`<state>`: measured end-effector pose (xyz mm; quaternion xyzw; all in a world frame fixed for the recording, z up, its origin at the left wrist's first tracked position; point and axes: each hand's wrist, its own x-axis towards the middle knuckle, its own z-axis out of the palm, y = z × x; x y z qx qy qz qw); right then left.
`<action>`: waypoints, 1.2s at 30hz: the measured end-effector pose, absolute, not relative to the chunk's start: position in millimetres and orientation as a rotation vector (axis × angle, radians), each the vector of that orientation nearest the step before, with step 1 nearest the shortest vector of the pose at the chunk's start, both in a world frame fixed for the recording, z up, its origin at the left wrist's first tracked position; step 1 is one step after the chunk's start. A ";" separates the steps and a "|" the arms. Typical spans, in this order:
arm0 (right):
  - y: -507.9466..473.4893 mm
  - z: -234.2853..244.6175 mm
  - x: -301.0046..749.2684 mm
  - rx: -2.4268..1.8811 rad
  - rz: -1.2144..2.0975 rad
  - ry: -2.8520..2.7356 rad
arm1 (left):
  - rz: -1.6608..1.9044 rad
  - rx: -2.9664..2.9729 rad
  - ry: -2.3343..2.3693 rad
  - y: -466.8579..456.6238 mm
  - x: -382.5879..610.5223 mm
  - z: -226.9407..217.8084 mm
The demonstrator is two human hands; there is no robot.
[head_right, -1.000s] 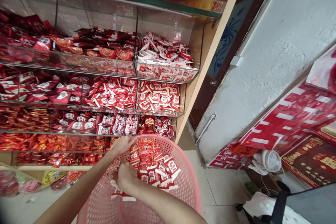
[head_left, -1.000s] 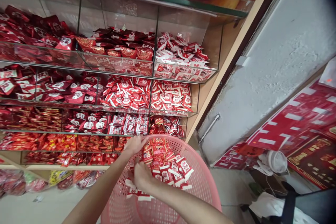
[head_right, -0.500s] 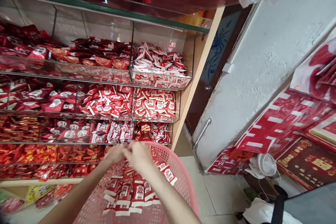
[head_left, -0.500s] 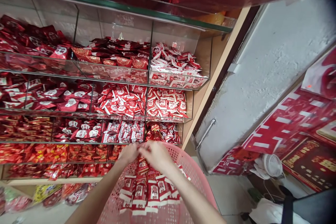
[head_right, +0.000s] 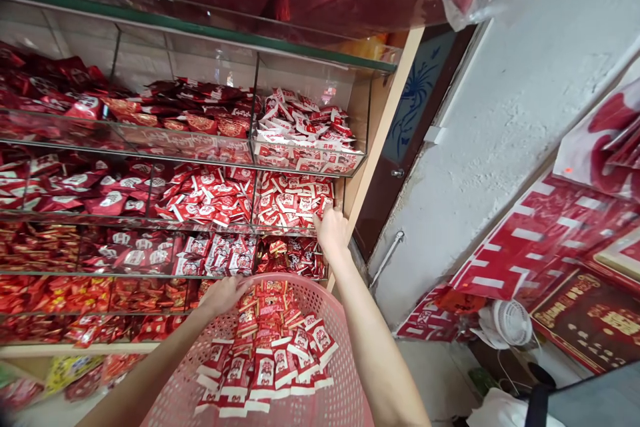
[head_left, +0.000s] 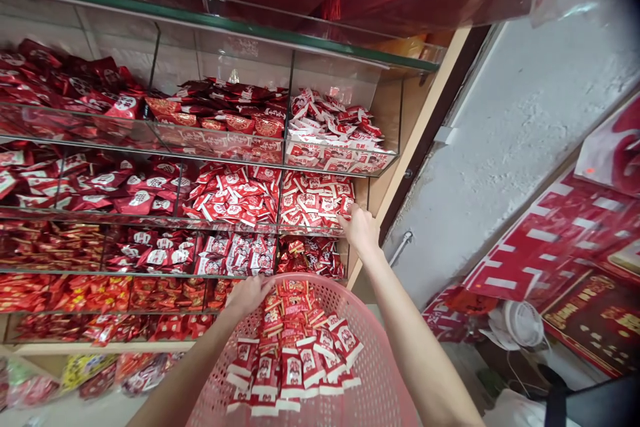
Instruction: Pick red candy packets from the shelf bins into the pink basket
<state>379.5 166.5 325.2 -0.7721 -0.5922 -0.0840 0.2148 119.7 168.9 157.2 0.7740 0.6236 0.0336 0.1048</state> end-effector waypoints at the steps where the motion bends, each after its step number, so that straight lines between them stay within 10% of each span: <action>1: 168.2 326.3 381.5 -2.144 -0.239 -1.666 | 0.103 2.285 1.837 169.1 119.3 156.4; 19: 165.2 325.7 404.9 -1.483 -0.346 -1.529 | 0.120 2.278 1.832 170.9 118.3 151.8; 36: 109.9 188.3 302.2 -1.149 1.352 -1.424 | 0.049 2.251 1.864 164.7 124.4 161.6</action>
